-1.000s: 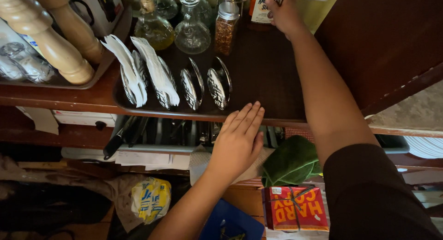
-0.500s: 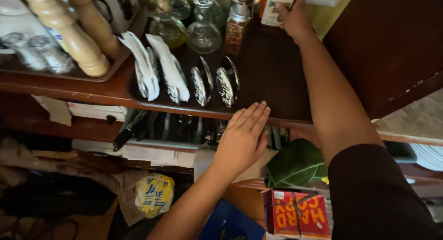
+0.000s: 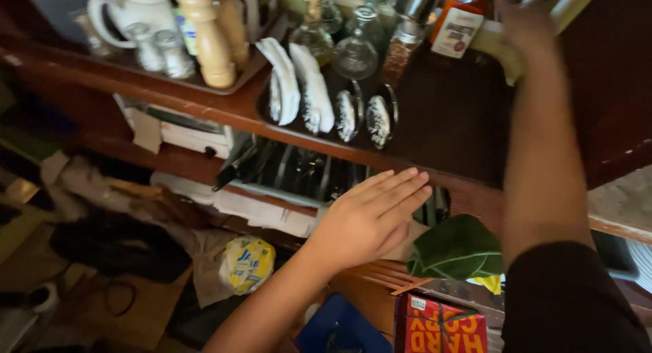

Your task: Organizing various restaurant supplies on shelves, cleaning the shelf with a spray bottle and cloth, and sorting through paper receipts.

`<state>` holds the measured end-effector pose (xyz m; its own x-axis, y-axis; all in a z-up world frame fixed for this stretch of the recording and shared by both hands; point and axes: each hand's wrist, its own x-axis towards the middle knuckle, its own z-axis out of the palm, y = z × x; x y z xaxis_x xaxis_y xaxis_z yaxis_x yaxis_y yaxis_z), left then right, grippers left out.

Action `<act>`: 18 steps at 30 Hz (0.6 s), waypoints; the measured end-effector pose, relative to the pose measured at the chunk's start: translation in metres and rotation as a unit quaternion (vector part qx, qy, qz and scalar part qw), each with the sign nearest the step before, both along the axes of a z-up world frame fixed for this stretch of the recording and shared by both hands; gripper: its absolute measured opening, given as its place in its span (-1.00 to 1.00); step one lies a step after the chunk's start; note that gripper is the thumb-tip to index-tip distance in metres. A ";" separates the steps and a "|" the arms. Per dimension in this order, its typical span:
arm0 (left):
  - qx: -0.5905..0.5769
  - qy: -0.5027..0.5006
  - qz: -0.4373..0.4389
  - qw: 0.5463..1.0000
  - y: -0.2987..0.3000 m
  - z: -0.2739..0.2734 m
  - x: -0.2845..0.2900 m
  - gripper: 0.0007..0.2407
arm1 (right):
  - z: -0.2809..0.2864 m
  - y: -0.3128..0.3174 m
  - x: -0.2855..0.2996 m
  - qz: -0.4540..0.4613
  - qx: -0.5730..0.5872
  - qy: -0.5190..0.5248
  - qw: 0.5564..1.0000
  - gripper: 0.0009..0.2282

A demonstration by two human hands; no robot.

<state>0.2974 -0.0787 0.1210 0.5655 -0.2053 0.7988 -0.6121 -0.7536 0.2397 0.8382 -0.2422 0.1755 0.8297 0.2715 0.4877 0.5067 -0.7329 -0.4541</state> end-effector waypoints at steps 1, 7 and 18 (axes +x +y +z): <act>0.000 -0.001 0.006 1.000 0.005 0.008 -0.015 -0.60 | 0.000 -0.013 -0.052 0.006 0.000 -0.001 1.000 -0.39; -0.012 -0.041 0.060 0.997 0.024 0.033 -0.110 -0.64 | 0.051 0.019 -0.351 0.264 0.219 -0.087 0.935 -0.76; -0.001 -0.108 0.280 0.954 0.063 0.005 -0.334 -0.78 | -0.042 0.147 -0.677 0.683 0.251 -0.070 0.682 -0.82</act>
<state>-0.0362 -0.0160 0.1263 0.4073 0.0831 0.9095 -0.1488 -0.9765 0.1559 0.1617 -0.0951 0.1331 -0.0951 0.5142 0.8524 0.6246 0.6976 -0.3512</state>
